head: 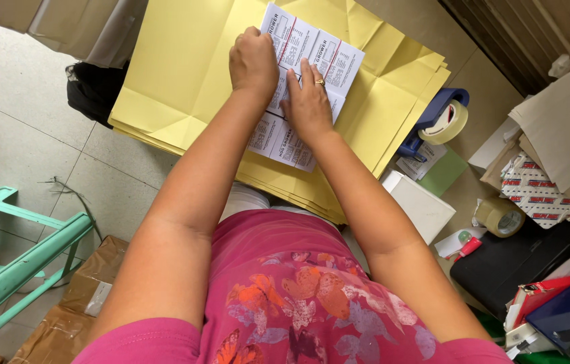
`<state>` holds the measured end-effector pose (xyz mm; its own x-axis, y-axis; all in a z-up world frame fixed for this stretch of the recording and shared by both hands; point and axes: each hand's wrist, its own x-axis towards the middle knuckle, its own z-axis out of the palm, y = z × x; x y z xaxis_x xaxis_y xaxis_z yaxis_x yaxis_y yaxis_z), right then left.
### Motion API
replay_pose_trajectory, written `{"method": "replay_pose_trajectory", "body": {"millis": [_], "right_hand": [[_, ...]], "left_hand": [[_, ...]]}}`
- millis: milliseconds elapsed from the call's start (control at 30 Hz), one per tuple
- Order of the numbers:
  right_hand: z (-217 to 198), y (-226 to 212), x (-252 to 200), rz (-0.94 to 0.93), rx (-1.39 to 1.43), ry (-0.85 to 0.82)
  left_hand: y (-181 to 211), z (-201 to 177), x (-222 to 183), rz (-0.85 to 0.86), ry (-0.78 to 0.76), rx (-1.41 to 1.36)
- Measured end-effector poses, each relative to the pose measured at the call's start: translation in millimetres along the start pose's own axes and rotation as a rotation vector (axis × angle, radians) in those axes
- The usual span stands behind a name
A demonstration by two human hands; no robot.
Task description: The person organizes and stacks small printed booklets, sorts through a pile of printed sheets, and then wraps a stack of booklets in paper by hand, securing the wrap by folding and tucking it into itself.
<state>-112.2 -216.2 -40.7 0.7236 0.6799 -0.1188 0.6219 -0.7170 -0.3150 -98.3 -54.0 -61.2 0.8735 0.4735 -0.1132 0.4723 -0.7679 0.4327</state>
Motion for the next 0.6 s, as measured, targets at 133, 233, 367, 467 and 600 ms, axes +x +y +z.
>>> {"method": "replay_pose_trajectory", "body": {"millis": [133,233,367,467,600], "right_hand": [[-4.3,-1.6,-5.0,-0.007,0.027,0.016],[-9.3,-3.0,-7.2,0.05,0.056,0.013],[-14.6,-8.7,-5.6,0.035,0.019,-0.004],[-13.7,-16.0,-1.7,0.032,-0.001,-0.041],[-17.5,-22.8,6.2,0.089,-0.009,-0.092]], "left_hand": [[3.1,-0.6,-9.8,0.157,0.212,0.114],[8.2,-6.8,-10.1,0.254,0.342,0.218],[10.5,-5.8,4.0,0.009,0.216,0.024],[10.7,-12.1,12.0,-0.155,0.077,-0.104],[3.4,-6.9,25.3,-0.247,0.004,-0.225]]}}
